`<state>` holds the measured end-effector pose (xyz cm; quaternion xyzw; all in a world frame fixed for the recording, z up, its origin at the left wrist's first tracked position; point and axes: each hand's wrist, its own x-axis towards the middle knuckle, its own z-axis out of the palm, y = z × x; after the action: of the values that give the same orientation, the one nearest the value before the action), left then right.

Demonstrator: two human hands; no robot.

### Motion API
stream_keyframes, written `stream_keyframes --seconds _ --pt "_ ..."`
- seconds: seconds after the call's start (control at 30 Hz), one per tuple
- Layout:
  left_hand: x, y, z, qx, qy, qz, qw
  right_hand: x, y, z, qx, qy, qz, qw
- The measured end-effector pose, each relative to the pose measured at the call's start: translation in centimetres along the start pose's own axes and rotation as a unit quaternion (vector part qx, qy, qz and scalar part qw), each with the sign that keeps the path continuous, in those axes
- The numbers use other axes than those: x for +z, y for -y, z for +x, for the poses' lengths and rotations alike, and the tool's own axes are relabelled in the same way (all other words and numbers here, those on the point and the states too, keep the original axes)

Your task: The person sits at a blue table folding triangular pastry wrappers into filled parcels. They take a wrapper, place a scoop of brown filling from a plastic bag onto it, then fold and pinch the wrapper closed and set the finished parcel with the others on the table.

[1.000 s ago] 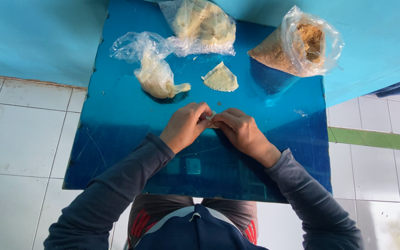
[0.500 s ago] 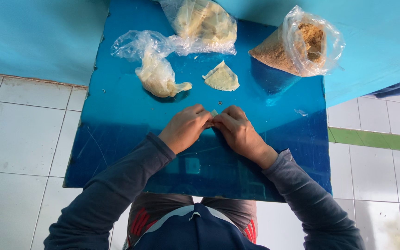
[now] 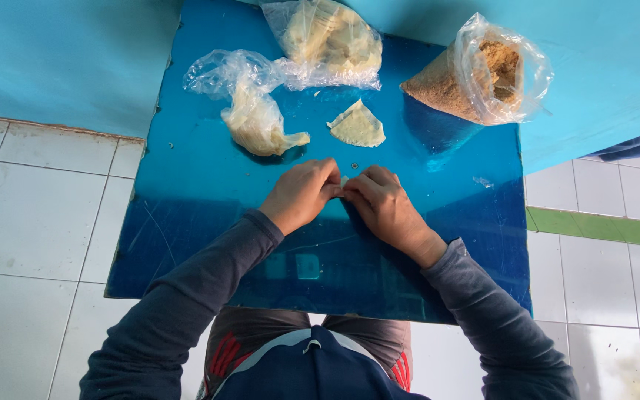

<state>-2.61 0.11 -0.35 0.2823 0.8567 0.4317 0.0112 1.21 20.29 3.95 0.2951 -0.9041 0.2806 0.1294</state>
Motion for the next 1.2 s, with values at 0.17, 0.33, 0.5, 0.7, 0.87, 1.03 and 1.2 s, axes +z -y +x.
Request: stream_keyframes --seconds 0.17,0.33,0.5,0.7,0.87,1.03,1.2 --pt "0.4 -0.1 -0.2 0.018 -0.012 0.046 0.999 0.3 -0.1 -0.3 0.005 -0.009 -0.007 1.000" --pt "0.8 -0.3 -0.3 0.032 -0.019 0.088 0.995 -0.3 0.1 -0.2 0.012 0.022 -0.001 1.000" --pt "0.5 -0.6 -0.4 0.044 -0.032 0.078 0.996 0.0 0.1 0.4 0.012 0.026 -0.034 0.999" --pt "-0.4 -0.4 -0.5 0.078 -0.022 0.029 0.996 0.6 0.1 0.1 -0.009 -0.015 -0.061 0.998" --pt "0.3 -0.5 -0.8 0.056 -0.049 0.099 0.992 0.2 0.9 -0.3 -0.018 -0.015 -0.105 0.994" --pt "1.3 0.0 -0.9 0.054 -0.076 0.136 0.986 0.0 1.6 -0.5 -0.062 0.016 -0.222 0.973" --pt "1.7 0.7 -0.8 0.050 -0.070 0.153 0.985 0.9 1.4 -0.2 -0.042 0.035 -0.267 0.962"
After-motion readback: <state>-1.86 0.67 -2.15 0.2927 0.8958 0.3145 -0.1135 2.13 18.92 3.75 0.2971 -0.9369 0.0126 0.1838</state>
